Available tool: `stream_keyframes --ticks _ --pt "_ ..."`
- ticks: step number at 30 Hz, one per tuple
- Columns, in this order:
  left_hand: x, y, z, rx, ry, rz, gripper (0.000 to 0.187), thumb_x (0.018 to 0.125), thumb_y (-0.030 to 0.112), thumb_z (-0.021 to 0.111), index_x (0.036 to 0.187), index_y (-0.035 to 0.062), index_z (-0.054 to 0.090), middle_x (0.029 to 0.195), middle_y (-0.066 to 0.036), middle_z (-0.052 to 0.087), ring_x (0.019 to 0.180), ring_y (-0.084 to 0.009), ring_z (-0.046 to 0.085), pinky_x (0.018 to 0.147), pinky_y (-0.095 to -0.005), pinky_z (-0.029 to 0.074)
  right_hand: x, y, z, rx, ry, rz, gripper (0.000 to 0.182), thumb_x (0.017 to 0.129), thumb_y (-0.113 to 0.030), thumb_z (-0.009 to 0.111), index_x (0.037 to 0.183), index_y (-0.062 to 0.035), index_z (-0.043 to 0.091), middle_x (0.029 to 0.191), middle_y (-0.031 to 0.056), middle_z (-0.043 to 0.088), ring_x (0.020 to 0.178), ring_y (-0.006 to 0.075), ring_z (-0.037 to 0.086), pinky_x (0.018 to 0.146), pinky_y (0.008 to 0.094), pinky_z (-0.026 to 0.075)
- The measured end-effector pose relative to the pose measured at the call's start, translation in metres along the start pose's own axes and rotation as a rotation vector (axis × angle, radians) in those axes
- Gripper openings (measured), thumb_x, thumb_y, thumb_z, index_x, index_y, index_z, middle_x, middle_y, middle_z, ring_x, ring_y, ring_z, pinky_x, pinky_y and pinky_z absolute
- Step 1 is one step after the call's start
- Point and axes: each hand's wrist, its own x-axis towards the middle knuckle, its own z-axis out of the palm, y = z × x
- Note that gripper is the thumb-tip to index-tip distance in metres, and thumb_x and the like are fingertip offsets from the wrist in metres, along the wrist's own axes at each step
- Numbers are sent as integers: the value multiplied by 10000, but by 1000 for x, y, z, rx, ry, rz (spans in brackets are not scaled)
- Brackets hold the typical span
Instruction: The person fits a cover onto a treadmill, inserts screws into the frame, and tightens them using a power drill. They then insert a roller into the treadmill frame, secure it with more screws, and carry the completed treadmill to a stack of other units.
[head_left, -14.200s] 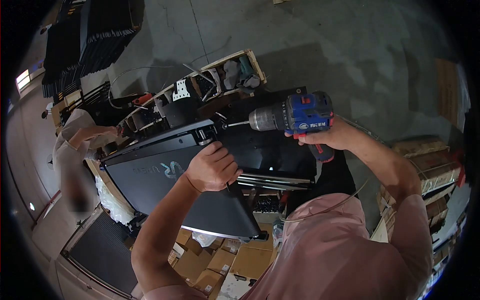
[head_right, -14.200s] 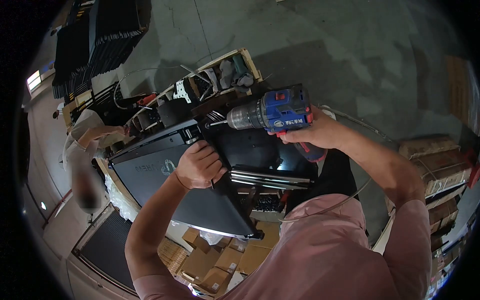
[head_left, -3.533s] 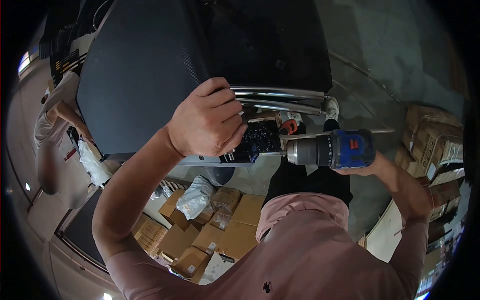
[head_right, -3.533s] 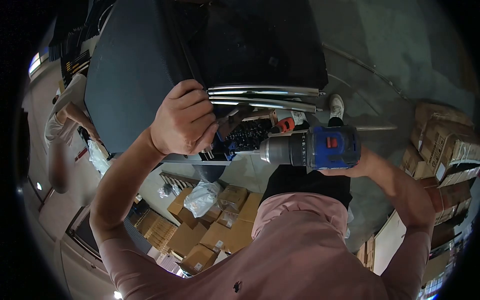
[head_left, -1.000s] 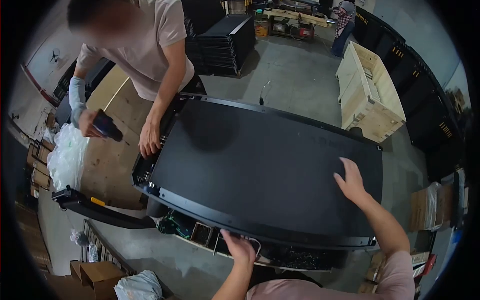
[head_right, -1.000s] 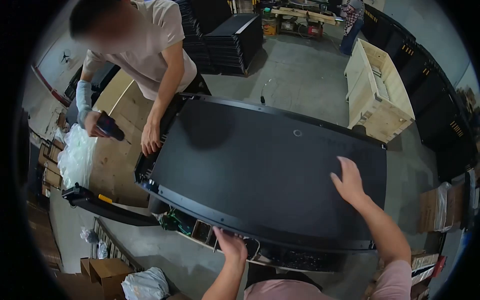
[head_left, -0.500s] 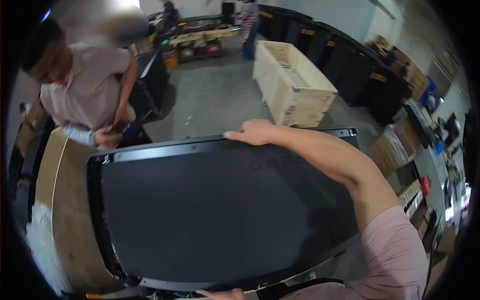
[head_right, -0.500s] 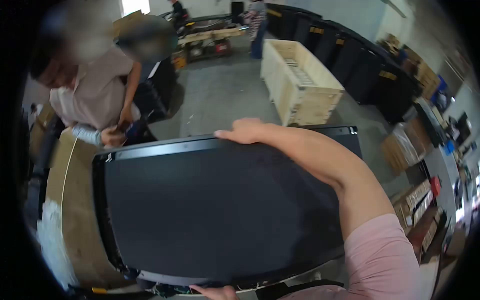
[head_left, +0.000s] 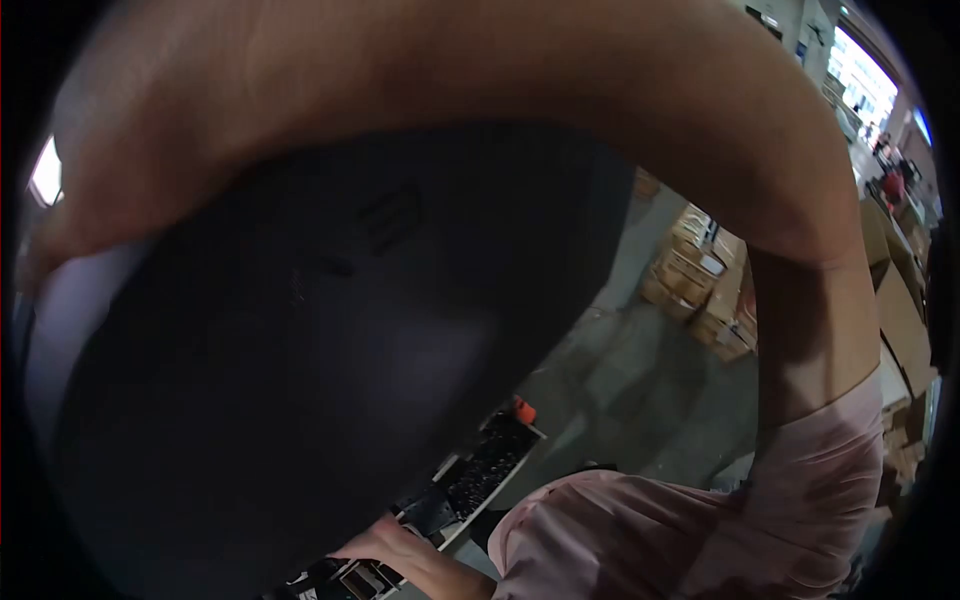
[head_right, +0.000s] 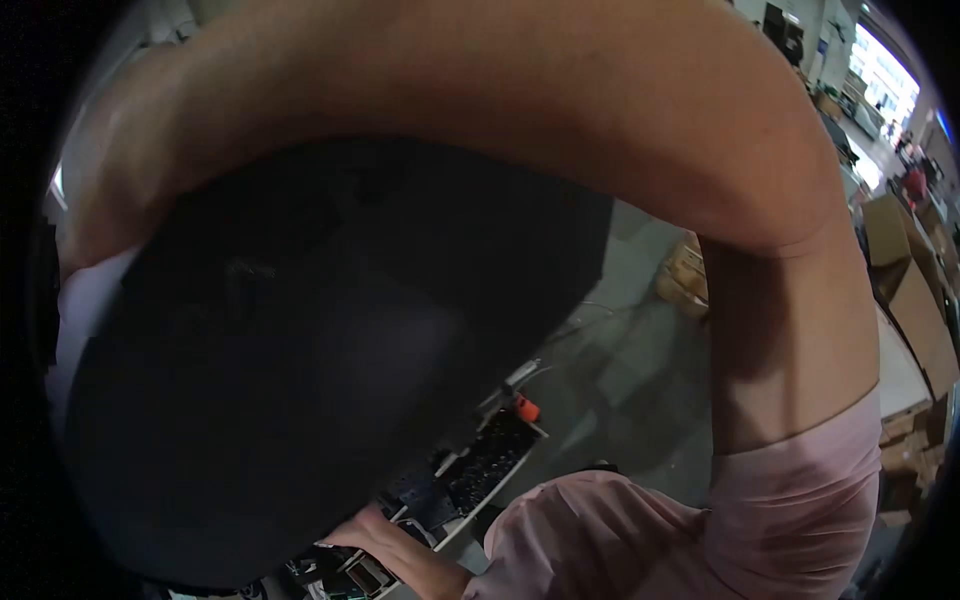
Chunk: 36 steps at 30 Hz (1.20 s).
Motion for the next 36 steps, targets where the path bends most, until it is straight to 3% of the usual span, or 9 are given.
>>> stream_keyframes --ticks 3,7,15,17,21,27,28,30,36 --pt "-46 -40 64 -38 -76 24 896 803 712 528 1411 59 441 1471 -129 396 1340 -331 401 1061 -515 394 -175 -42 57 107 224 238 680 937 -600 444 1156 18 625 1115 238 644 1084 366 620 988 444 444" --pt "-126 -84 154 -94 -137 103 897 779 713 545 1398 69 467 1447 -129 445 1330 -342 421 1075 -548 368 -218 8 9 277 498 348 675 951 -587 431 1230 12 573 1177 222 622 1123 352 602 1018 439 425" --pt "-159 -258 229 -228 -281 33 942 835 833 348 1492 158 337 1514 -56 348 1362 -291 362 1132 -494 301 -216 414 -261 814 667 207 690 979 -560 404 1378 -1 470 1301 191 577 1202 325 568 1079 428 388" --pt "-136 -346 215 -233 -308 5 922 849 825 327 1500 173 323 1524 -40 333 1370 -286 352 1142 -489 277 -170 400 -256 859 705 254 699 986 -554 397 1415 -4 444 1332 184 566 1221 318 559 1094 426 378" --pt "-138 -428 288 -48 -260 -238 794 914 745 325 1494 204 339 1477 1 415 1386 -251 334 1160 -439 224 -212 687 -232 1317 858 507 447 1007 -335 458 1356 -58 495 1334 96 567 1198 239 552 1050 366 413" --pt "-101 -618 358 249 -283 -590 482 975 412 489 1361 124 508 1357 -11 556 1294 -198 466 1121 -362 295 -307 921 -116 1151 788 434 624 979 -517 486 1439 -104 405 1388 50 501 1300 230 439 1109 399 343" --pt "-113 -642 385 282 -330 -604 450 977 377 490 1348 123 523 1324 -14 584 1268 -194 494 1112 -358 316 -331 961 -93 1176 804 652 625 996 -503 456 1474 -115 351 1428 61 459 1321 234 414 1105 404 346" --pt "-102 -748 386 398 -200 -751 442 978 357 495 1353 124 520 1357 -17 562 1276 -200 491 1104 -364 335 -373 1013 -74 1348 917 676 607 992 -455 483 1456 -78 380 1450 86 451 1305 263 454 1107 407 377" --pt "-89 -976 515 506 -510 -763 443 1011 431 436 1231 81 595 1154 -36 621 1039 -158 586 957 -327 459 -407 1256 -69 1444 742 707 567 1011 -427 448 1437 -57 391 1374 112 498 1239 247 494 1083 391 381"
